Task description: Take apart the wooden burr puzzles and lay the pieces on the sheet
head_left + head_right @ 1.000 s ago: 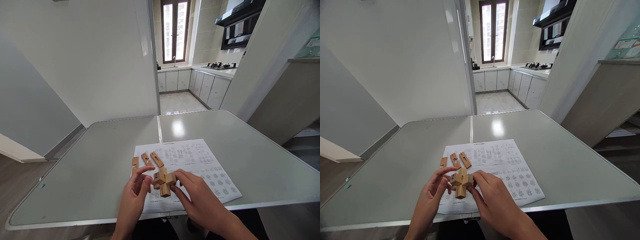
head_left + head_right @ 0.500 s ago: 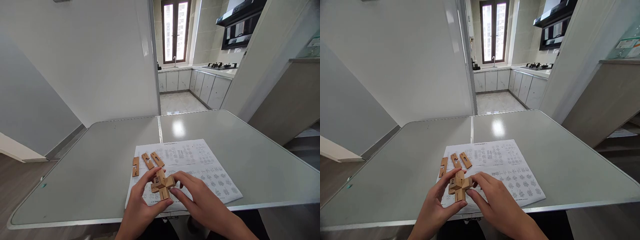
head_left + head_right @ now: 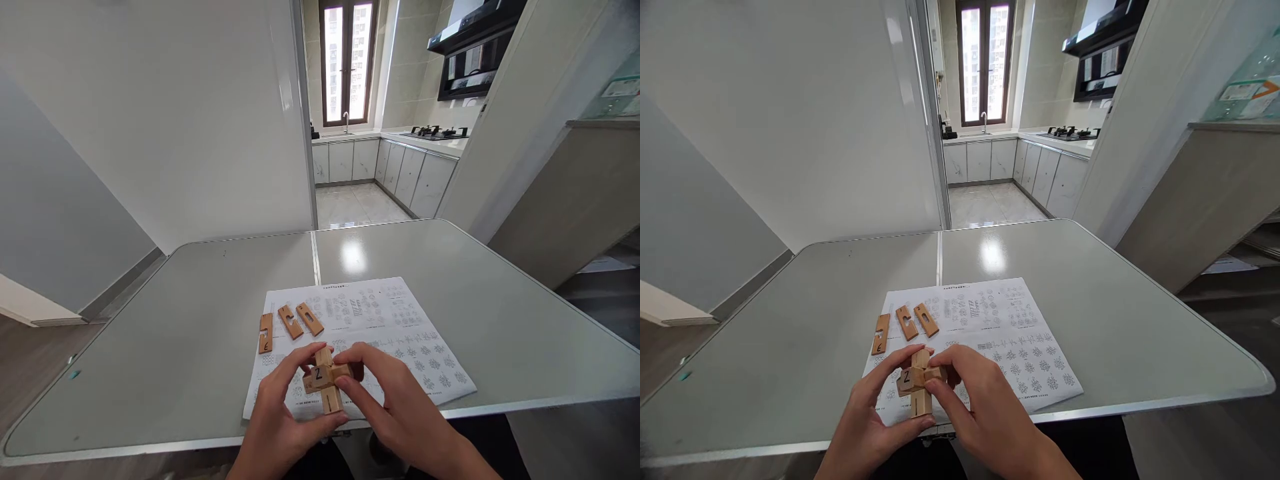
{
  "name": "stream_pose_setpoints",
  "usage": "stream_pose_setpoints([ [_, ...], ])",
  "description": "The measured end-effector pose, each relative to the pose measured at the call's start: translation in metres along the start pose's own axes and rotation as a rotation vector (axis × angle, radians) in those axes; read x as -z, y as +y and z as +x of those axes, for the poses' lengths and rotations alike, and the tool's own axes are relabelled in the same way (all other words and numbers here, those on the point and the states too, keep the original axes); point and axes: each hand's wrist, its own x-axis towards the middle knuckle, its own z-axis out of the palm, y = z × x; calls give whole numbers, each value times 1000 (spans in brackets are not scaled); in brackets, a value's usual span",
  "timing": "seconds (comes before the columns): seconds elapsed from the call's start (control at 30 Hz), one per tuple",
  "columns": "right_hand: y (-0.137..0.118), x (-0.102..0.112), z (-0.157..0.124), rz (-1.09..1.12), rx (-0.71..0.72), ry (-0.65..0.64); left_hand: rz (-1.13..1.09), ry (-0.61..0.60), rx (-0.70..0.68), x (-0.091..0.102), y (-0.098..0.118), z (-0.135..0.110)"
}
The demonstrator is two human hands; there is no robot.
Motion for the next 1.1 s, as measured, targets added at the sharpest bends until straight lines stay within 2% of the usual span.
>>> stream_pose_setpoints([
  [0.13,3,2,0,-77,101,-26,-49,-40,67,4,-7,-3],
  [0.23,5,2,0,-99,121,-36,-132,-90,102,7,-12,-4],
  [0.33,6,0,0,-52,44,-8,-254,-127,116,8,-13,-2],
  [0.43,4,-2,-1,49,-55,-41,-351,-122,130,7,-12,1],
  [0.57,4,-10,-2,171,-122,-120,-359,-95,170,3,-15,3],
  [0.7,8,-21,-5,212,-132,-99,-355,-143,191,0,-19,1],
  [0.93,15,-31,-8,183,-142,-34,-282,-109,221,-5,-18,0],
  [1.1,18,-30,-8,156,-147,48,-256,20,235,-8,-26,0],
])
